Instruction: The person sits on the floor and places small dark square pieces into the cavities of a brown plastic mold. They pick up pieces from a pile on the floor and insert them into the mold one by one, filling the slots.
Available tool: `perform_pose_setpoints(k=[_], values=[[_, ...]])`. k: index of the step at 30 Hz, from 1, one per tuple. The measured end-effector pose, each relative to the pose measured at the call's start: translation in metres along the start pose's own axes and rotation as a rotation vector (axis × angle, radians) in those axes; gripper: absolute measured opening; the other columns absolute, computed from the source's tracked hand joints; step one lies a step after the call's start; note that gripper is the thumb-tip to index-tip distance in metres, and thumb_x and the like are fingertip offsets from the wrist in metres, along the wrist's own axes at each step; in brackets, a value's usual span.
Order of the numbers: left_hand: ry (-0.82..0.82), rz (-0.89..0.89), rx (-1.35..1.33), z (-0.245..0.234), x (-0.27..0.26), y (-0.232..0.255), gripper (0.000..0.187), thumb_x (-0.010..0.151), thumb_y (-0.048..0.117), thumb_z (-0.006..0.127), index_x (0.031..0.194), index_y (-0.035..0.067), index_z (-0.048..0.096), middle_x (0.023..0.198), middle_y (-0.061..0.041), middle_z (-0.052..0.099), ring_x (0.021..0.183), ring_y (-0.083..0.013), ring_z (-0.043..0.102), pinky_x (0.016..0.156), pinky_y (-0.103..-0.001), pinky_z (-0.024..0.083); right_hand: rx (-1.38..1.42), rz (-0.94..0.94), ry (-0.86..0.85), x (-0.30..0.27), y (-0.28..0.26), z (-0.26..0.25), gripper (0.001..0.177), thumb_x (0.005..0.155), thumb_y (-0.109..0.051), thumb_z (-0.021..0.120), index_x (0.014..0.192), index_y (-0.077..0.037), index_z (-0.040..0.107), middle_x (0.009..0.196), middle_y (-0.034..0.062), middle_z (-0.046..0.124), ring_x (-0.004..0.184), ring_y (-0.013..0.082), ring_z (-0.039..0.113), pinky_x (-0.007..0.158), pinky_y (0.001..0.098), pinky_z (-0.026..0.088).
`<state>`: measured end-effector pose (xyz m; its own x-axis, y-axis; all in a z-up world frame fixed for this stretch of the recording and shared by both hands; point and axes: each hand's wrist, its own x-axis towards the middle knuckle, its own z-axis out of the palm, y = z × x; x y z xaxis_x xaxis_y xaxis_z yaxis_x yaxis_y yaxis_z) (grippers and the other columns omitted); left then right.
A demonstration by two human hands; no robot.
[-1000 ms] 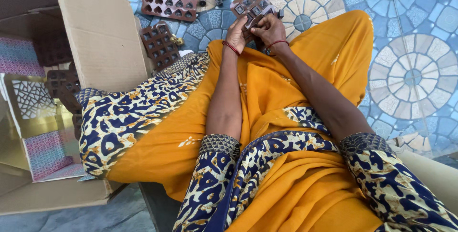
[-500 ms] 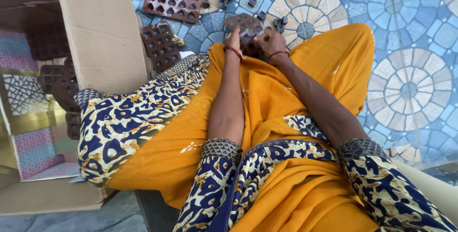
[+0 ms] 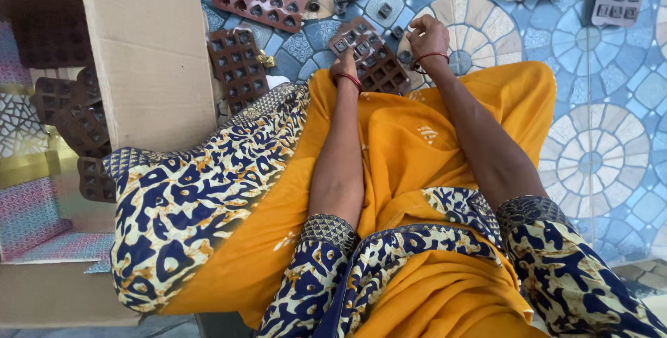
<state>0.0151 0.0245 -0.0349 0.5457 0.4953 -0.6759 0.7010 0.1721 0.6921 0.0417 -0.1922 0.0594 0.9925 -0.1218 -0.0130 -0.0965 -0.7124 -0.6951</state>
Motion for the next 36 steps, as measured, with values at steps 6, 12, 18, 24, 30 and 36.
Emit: perform_pose_setpoints(k=[6,12,18,24,30,36], values=[[-0.073,-0.062,-0.052,0.01,0.01,-0.005,0.056,0.086,0.048,0.07,0.111,-0.002,0.075,0.108,-0.015,0.077,0.098,-0.0268,0.072,0.087,-0.036,0.053,-0.152,-0.256,-0.059,-0.01,-0.015,0.024,0.043,0.073,-0.004,0.082,0.114,-0.01,0.07,0.109,0.0199,0.065,0.096,0.0417,0.064,0.082,0.0475,0.052],[-0.239,-0.033,-0.494,0.009,0.006,-0.005,0.048,0.088,0.034,0.077,0.123,0.001,0.072,0.12,-0.01,0.072,0.105,-0.025,0.065,0.091,-0.044,0.051,-0.075,-0.11,0.054,-0.024,-0.016,0.024,0.037,0.072,-0.007,0.086,0.104,-0.01,0.069,0.104,0.0165,0.068,0.097,0.0389,0.067,0.083,0.0464,0.053],[-0.439,-0.182,-0.761,0.01,-0.001,-0.006,0.049,0.089,0.031,0.073,0.133,0.01,0.065,0.124,-0.009,0.064,0.112,-0.0305,0.059,0.09,-0.057,0.051,0.189,0.053,0.065,-0.041,-0.022,0.008,0.031,0.079,-0.003,0.08,0.108,-0.009,0.068,0.098,0.0088,0.076,0.085,0.0244,0.074,0.077,0.0351,0.058],[-0.516,-0.168,-0.946,0.01,-0.001,-0.007,0.039,0.088,0.014,0.071,0.126,0.007,0.066,0.119,-0.008,0.069,0.108,-0.0287,0.065,0.093,-0.05,0.054,0.322,0.09,0.006,-0.061,-0.014,0.009,0.034,0.077,-0.002,0.083,0.108,-0.007,0.069,0.096,0.0047,0.075,0.084,0.0143,0.073,0.077,0.0304,0.057],[-0.4,-0.092,-0.88,0.018,-0.012,-0.006,0.047,0.079,0.001,0.08,0.123,-0.001,0.064,0.117,-0.011,0.07,0.103,-0.0281,0.067,0.091,-0.046,0.056,0.187,0.031,0.011,-0.058,0.0,-0.001,0.032,0.076,-0.002,0.086,0.104,-0.005,0.072,0.092,0.0078,0.074,0.086,0.0195,0.07,0.08,0.0315,0.056],[-0.237,-0.162,-0.462,0.013,-0.014,-0.005,0.052,0.077,0.015,0.083,0.122,-0.006,0.065,0.121,-0.015,0.069,0.099,-0.0272,0.066,0.087,-0.043,0.054,0.204,-0.038,-0.105,-0.066,0.004,-0.003,0.034,0.075,-0.005,0.087,0.105,-0.007,0.071,0.096,0.0076,0.074,0.089,0.02,0.071,0.08,0.0329,0.058]])
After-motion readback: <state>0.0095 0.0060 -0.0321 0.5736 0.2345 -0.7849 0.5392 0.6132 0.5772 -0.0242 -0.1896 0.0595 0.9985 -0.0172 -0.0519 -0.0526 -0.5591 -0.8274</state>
